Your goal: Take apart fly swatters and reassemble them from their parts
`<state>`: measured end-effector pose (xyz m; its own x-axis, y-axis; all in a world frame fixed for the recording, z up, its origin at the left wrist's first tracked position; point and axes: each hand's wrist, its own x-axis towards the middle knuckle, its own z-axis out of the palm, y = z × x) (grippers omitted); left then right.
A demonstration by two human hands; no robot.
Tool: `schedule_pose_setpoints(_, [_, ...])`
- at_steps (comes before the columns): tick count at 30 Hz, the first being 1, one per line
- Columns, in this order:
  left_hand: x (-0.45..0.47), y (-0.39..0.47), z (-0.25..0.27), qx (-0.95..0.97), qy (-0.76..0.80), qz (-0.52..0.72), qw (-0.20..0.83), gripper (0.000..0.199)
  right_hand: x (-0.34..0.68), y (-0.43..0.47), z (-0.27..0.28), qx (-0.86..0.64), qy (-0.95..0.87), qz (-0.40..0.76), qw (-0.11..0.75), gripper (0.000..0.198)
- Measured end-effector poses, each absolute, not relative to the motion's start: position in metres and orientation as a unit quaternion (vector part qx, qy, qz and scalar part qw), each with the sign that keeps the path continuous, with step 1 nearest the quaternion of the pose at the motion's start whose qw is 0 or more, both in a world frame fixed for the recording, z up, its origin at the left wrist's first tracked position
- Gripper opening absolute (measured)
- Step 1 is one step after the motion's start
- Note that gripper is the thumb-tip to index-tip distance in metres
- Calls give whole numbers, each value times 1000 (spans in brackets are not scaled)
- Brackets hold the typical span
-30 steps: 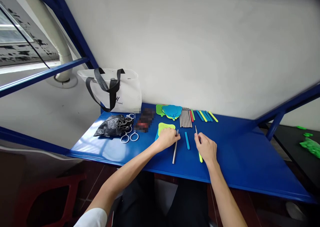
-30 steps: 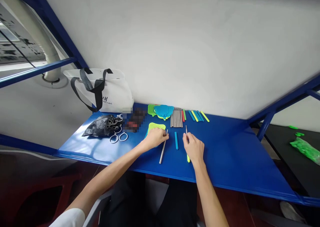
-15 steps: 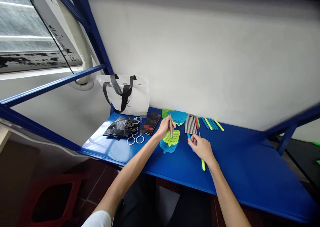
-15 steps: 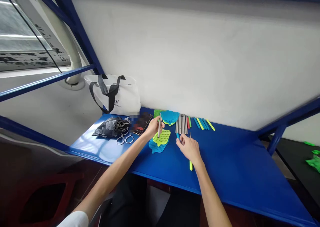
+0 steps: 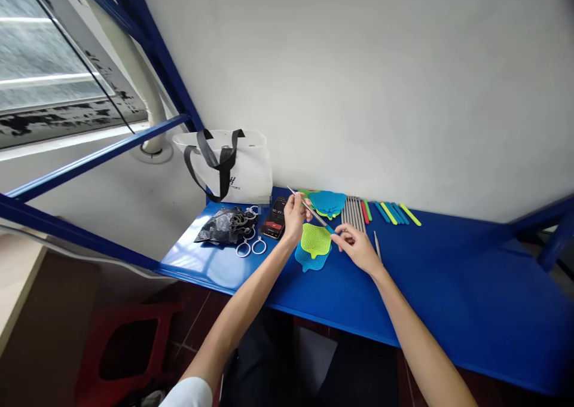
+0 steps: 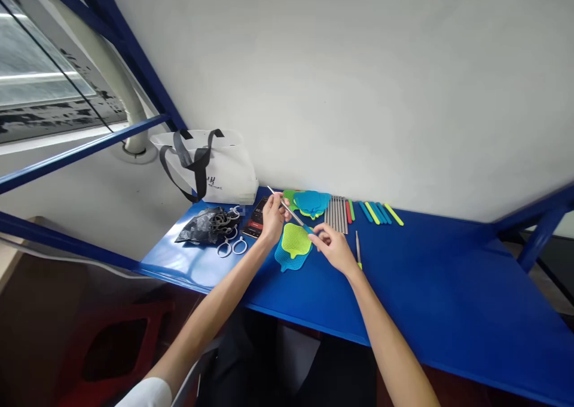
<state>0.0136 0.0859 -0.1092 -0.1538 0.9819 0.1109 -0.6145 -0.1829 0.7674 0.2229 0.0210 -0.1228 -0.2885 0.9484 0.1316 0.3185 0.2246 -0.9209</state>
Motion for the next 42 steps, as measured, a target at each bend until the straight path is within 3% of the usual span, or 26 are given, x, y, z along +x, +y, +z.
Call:
schedule_pose_setpoints(13, [19, 83, -106, 338, 270, 729, 530, 57, 222, 18, -125, -476, -701, 315, 429, 34])
schedule_pose_setpoints(26, [27, 76, -109, 370, 254, 706, 547, 54, 221, 16, -129, -489, -762, 94, 416, 36])
schedule_pose_setpoints(37, [40, 59, -108, 461, 301, 608, 573, 50, 222, 12, -122, -551, -744, 178, 334, 41])
schedule_pose_setpoints(42, [43, 58, -114, 534, 313, 549, 562, 49, 220, 10, -116, -540, -722, 241, 358, 38])
